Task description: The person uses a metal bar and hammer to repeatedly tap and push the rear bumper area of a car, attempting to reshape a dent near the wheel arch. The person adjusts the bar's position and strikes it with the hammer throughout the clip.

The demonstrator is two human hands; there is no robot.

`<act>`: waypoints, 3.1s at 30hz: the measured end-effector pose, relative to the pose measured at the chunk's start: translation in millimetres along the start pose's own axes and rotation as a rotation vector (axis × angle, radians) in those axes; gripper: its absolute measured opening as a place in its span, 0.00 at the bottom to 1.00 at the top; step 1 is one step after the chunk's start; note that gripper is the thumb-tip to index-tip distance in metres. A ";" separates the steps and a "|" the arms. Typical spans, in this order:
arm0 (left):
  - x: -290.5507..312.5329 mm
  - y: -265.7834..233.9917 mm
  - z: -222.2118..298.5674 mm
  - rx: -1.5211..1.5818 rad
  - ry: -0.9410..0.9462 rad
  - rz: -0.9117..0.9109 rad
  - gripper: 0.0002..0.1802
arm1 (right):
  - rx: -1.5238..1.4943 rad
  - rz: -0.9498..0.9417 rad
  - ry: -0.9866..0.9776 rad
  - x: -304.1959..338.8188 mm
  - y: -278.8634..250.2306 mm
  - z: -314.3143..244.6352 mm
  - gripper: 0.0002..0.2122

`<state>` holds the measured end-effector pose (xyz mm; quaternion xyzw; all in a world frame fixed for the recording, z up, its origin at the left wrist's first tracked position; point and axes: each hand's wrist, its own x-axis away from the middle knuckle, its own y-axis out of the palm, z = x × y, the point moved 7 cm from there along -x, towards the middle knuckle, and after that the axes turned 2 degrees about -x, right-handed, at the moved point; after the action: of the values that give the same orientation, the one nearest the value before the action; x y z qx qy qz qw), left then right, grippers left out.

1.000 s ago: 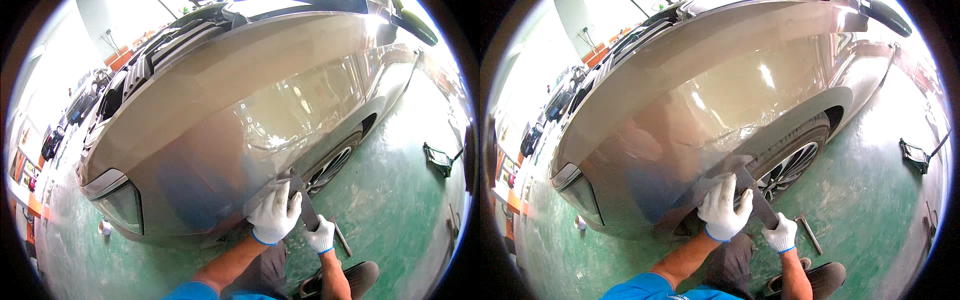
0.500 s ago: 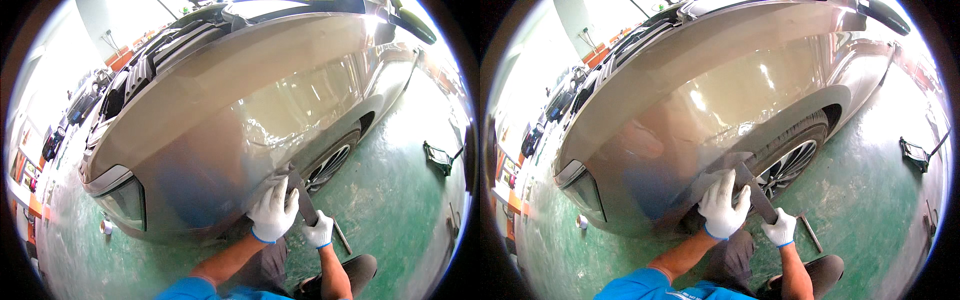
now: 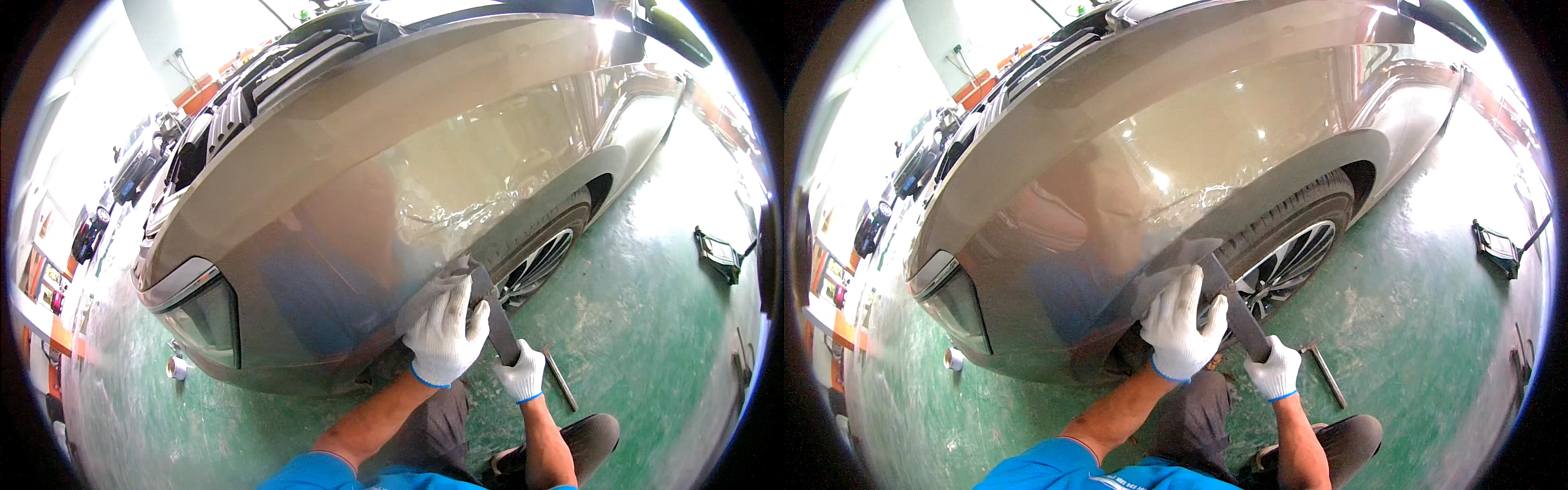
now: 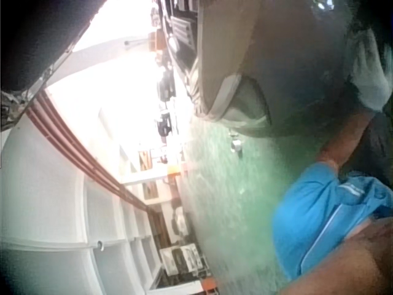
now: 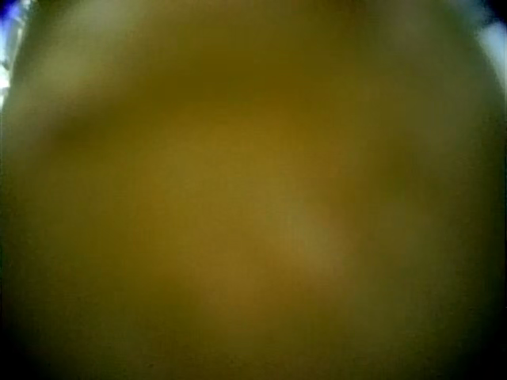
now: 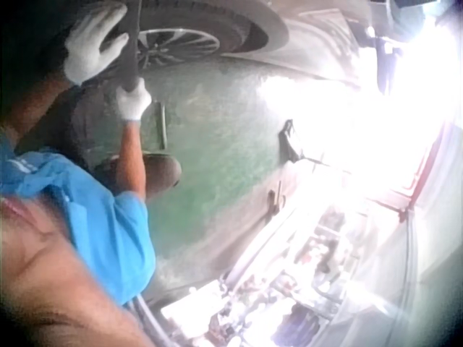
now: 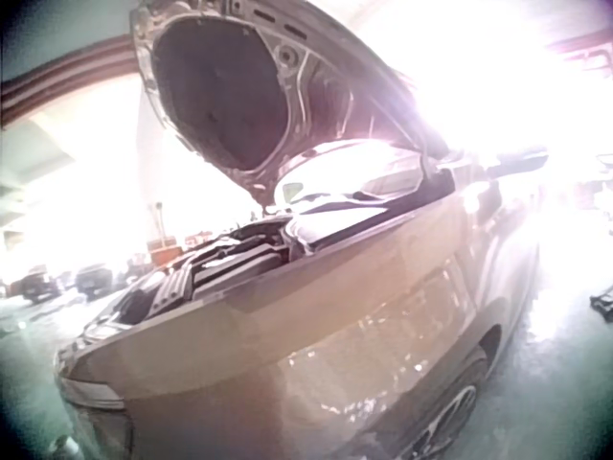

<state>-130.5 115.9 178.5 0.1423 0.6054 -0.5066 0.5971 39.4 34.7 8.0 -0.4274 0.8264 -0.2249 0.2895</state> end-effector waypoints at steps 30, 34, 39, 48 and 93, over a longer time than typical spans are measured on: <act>83.4 117.0 69.0 -0.082 0.774 -0.815 0.07 | 0.282 -0.180 0.742 73.4 -5.7 322.3 0.26; 80.2 115.0 71.2 -0.031 0.775 -0.749 0.06 | 0.767 -0.397 0.818 135.7 6.5 395.4 0.13; 74.5 109.7 73.4 0.005 0.799 -0.694 0.06 | 0.888 -0.387 0.502 140.1 41.5 430.1 0.09; 73.3 108.8 73.2 0.010 0.789 -0.697 0.06 | 0.920 -0.360 0.643 126.8 25.2 452.8 0.09; 85.0 116.9 70.4 -0.068 0.900 -0.663 0.09 | 0.094 0.173 -0.799 -102.3 -145.0 -225.0 0.16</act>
<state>-19.8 76.1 69.0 0.1272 0.8289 -0.5368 0.0925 19.9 70.9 291.6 -0.3962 0.6707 -0.0533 0.6248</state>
